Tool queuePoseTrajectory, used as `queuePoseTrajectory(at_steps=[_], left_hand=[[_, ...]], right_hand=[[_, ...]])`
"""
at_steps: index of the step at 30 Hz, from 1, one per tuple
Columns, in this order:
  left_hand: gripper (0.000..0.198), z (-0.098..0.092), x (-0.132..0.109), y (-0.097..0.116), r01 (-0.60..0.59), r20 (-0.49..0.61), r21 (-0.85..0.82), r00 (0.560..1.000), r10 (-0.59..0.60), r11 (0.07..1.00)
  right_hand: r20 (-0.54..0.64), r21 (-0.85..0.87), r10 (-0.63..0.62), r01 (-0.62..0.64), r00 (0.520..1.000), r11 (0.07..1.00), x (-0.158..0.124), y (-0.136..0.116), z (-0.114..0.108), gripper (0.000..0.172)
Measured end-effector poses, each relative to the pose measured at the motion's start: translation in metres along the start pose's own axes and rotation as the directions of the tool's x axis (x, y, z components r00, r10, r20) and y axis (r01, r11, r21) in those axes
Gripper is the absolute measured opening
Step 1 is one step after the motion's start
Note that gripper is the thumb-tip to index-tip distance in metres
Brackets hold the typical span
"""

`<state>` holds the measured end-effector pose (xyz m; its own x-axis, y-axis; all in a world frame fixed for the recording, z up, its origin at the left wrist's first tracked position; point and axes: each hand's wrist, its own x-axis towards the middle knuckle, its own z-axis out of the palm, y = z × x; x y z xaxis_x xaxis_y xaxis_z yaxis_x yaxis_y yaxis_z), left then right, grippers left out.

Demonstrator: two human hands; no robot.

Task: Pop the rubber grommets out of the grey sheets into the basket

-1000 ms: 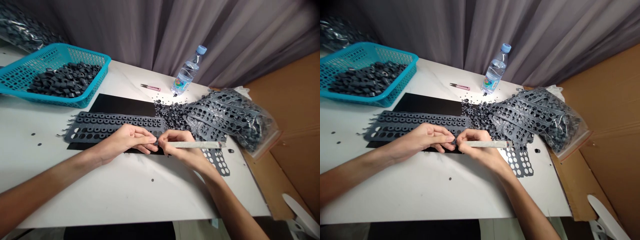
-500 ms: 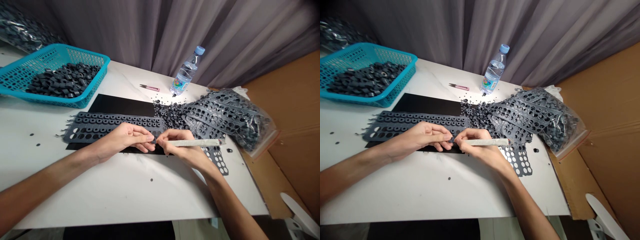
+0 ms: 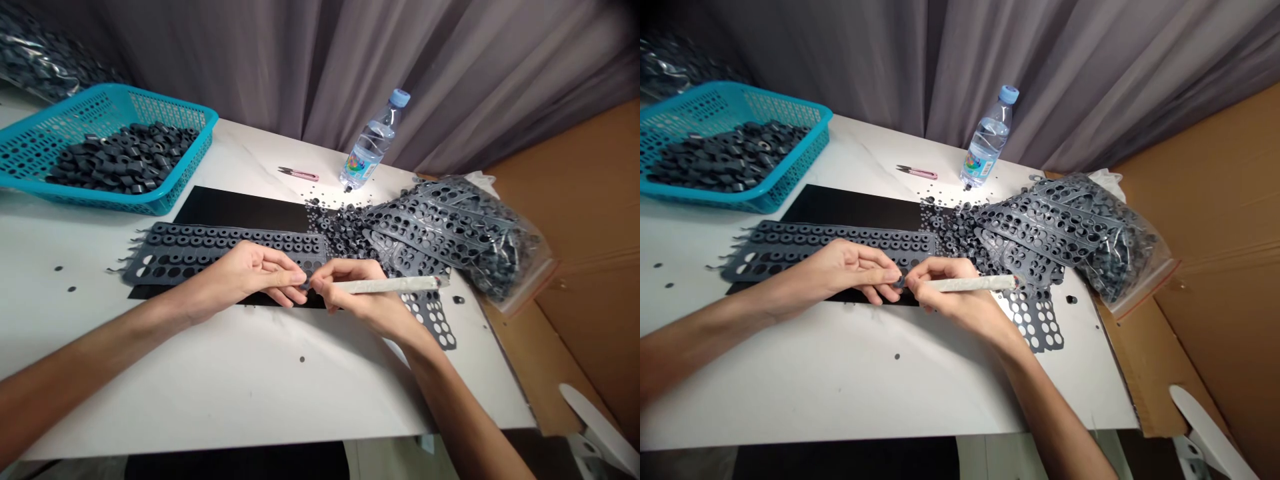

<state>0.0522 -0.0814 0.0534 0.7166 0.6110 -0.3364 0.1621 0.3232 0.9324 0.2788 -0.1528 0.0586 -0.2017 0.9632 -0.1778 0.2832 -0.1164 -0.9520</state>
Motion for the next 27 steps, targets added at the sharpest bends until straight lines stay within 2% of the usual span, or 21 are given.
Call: queuePoseTrajectory(at_steps=[9,15,27], left_hand=[[0.026,0.0005,-0.0003,-0.0005,-0.011,-0.005,0.019,1.000,0.012,1.000],[0.030,0.0005,0.0005,-0.0026,-0.004,0.001,0.026,1.000,0.004,1.000],[0.036,0.0009,-0.0005,-0.0033,-0.023,-0.008,0.036,1.000,0.023,0.999]], right_hand=[[0.027,-0.007,0.007,-0.007,1.000,1.000,0.0008,-0.0008,-0.0008,0.023],[0.016,0.022,0.007,-0.007,1.000,1.000,0.0016,0.0011,0.0004,0.017],[0.024,0.093,0.021,-0.023,1.000,0.995,0.0006,-0.0031,0.0044,0.018]])
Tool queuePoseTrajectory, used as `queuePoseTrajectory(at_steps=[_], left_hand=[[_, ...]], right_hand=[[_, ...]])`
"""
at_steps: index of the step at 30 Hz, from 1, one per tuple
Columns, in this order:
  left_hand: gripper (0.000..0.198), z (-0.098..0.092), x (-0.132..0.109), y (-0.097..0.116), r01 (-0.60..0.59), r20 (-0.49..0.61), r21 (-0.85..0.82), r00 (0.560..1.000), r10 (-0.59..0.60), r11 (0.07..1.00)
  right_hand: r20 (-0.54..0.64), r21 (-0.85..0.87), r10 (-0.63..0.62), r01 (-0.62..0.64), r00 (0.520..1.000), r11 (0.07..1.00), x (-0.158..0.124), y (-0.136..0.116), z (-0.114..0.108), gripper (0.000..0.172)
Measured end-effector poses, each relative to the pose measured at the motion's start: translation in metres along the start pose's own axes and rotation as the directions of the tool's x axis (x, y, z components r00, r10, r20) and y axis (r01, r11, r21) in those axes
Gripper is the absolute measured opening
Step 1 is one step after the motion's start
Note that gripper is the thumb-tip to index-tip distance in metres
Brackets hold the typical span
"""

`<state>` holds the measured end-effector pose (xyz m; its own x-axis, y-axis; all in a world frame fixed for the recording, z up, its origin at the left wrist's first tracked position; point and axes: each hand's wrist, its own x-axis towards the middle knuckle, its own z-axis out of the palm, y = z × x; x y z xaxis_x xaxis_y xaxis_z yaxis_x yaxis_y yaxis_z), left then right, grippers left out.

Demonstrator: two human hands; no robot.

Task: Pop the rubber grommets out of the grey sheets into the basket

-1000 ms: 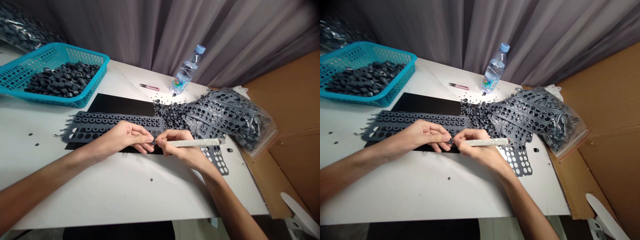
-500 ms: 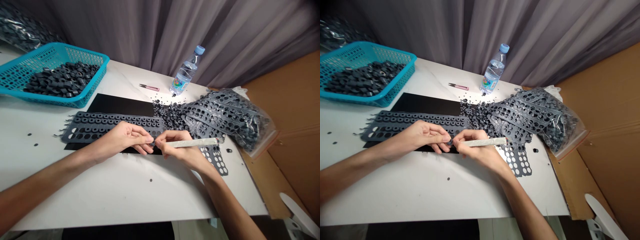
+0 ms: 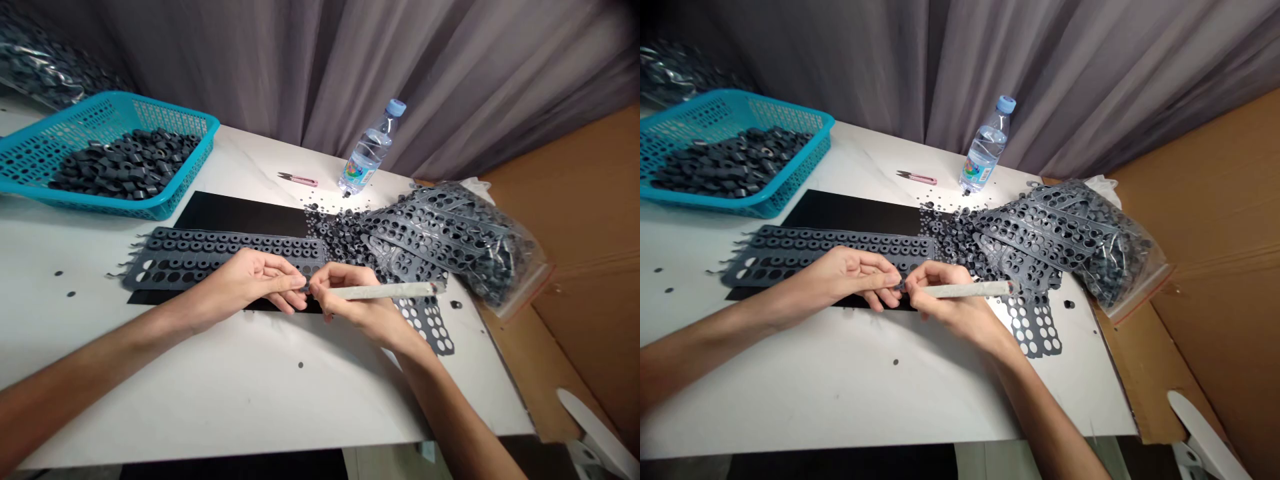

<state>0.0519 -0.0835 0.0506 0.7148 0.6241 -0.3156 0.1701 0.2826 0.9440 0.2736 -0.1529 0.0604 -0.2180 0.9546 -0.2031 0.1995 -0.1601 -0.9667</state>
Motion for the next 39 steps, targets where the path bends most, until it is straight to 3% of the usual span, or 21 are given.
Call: queuePoseTrajectory(at_steps=[17,23,39], left_hand=[[0.027,-0.002,0.000,0.000,-0.011,-0.014,-0.022,1.000,0.010,1.000],[0.030,-0.001,-0.001,0.002,-0.008,0.007,-0.002,1.000,0.008,1.000],[0.026,0.002,-0.001,0.005,-0.007,-0.014,-0.015,1.000,0.007,1.000]], right_hand=[[-0.065,-0.094,-0.045,0.039,0.997,0.995,-0.001,0.002,-0.010,0.018],[-0.037,-0.118,-0.048,0.044,0.998,0.992,-0.002,0.000,-0.009,0.023],[-0.081,-0.041,-0.091,0.088,0.993,0.995,0.000,0.005,-0.006,0.014]])
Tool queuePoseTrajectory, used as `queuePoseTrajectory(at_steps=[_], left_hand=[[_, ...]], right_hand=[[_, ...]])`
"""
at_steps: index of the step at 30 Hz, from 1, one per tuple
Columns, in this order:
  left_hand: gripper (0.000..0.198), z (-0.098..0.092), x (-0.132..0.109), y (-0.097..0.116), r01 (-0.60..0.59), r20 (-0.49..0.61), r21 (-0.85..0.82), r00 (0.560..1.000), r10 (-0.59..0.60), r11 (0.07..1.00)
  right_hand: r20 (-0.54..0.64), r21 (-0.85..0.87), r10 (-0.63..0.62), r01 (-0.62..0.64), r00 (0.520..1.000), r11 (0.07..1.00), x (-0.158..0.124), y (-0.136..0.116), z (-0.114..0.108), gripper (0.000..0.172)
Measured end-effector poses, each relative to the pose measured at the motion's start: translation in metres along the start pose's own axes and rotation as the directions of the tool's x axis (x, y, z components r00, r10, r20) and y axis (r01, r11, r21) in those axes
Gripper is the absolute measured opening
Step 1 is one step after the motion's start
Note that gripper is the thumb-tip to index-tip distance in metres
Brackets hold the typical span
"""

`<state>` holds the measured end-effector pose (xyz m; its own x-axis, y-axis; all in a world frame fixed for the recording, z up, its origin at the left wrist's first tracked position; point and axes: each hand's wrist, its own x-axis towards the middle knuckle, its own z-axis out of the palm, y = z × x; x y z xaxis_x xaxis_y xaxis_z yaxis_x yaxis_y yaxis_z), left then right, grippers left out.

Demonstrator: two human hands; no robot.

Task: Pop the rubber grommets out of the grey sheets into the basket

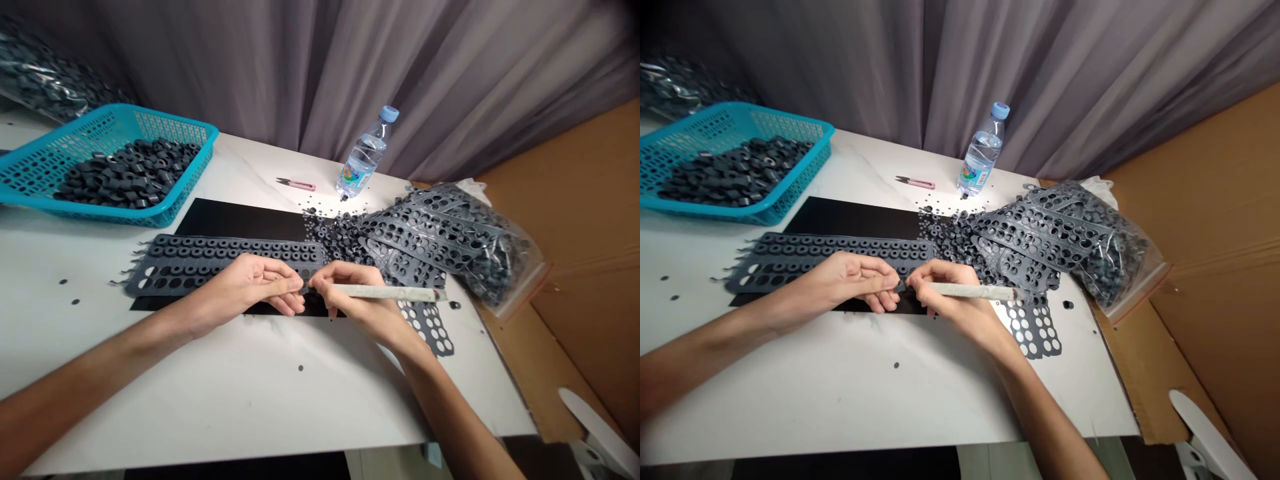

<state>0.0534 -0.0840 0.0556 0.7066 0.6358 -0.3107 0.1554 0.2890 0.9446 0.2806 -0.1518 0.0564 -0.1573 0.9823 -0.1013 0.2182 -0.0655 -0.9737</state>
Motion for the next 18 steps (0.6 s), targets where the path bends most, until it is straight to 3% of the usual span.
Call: queuePoseTrajectory(at_steps=[6,12,18], left_hand=[[0.029,-0.002,0.000,-0.002,-0.003,0.012,-0.015,1.000,0.003,1.000],[0.027,-0.003,0.001,-0.007,0.000,0.049,-0.045,0.999,0.002,0.999],[0.025,-0.003,0.002,-0.007,0.007,0.055,-0.060,0.998,-0.004,0.998]], right_hand=[[-0.099,-0.015,-0.024,0.023,0.995,1.000,0.002,0.002,-0.013,0.022],[-0.145,-0.090,-0.037,0.023,0.989,0.996,0.005,0.006,-0.011,0.023],[-0.212,-0.335,-0.165,0.087,0.963,0.938,0.008,0.013,-0.004,0.024]])
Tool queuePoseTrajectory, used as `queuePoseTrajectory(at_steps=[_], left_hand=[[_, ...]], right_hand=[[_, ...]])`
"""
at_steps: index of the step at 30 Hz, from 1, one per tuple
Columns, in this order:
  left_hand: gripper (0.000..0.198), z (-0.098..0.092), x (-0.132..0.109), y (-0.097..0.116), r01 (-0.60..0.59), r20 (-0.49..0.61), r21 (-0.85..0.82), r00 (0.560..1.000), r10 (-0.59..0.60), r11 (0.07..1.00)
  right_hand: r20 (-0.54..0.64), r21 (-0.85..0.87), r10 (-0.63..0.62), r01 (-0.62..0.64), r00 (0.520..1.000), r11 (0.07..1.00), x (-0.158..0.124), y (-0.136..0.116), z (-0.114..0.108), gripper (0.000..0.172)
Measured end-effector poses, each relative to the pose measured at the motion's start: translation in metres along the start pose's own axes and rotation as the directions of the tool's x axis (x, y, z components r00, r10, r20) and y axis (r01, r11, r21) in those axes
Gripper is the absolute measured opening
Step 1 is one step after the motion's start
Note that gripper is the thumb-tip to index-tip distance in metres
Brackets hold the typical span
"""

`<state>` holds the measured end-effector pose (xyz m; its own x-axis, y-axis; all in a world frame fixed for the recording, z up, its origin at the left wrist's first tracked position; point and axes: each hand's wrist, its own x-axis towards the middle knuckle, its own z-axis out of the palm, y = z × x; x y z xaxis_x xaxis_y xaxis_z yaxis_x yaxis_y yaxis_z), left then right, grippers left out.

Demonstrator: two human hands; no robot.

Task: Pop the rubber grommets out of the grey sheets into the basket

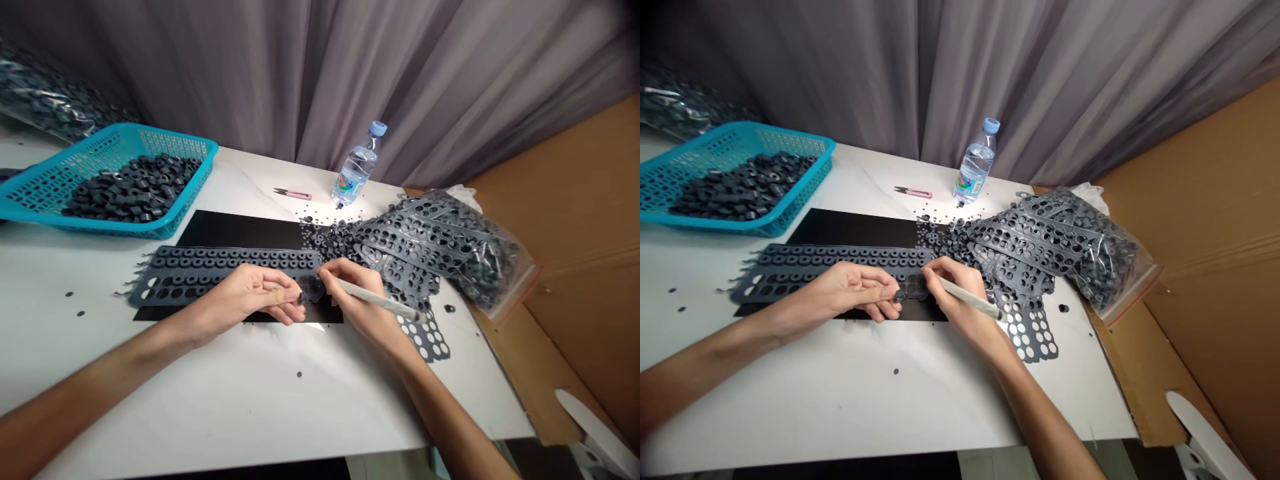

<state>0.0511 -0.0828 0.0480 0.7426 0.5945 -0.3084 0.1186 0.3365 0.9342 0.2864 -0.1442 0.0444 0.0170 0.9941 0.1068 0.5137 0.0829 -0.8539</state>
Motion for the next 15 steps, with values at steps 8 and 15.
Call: queuePoseTrajectory(at_steps=[8,15], left_hand=[[0.031,-0.004,-0.001,0.007,-0.077,-0.103,0.119,0.991,0.089,0.990],[0.029,-0.074,-0.024,0.035,-0.099,-0.512,0.785,0.453,0.730,0.611]], right_hand=[[0.065,-0.336,-0.242,0.250,0.968,0.908,-0.001,0.009,-0.001,0.022],[-0.098,-0.343,-0.459,0.403,0.883,0.848,-0.006,0.000,0.000,0.016]])
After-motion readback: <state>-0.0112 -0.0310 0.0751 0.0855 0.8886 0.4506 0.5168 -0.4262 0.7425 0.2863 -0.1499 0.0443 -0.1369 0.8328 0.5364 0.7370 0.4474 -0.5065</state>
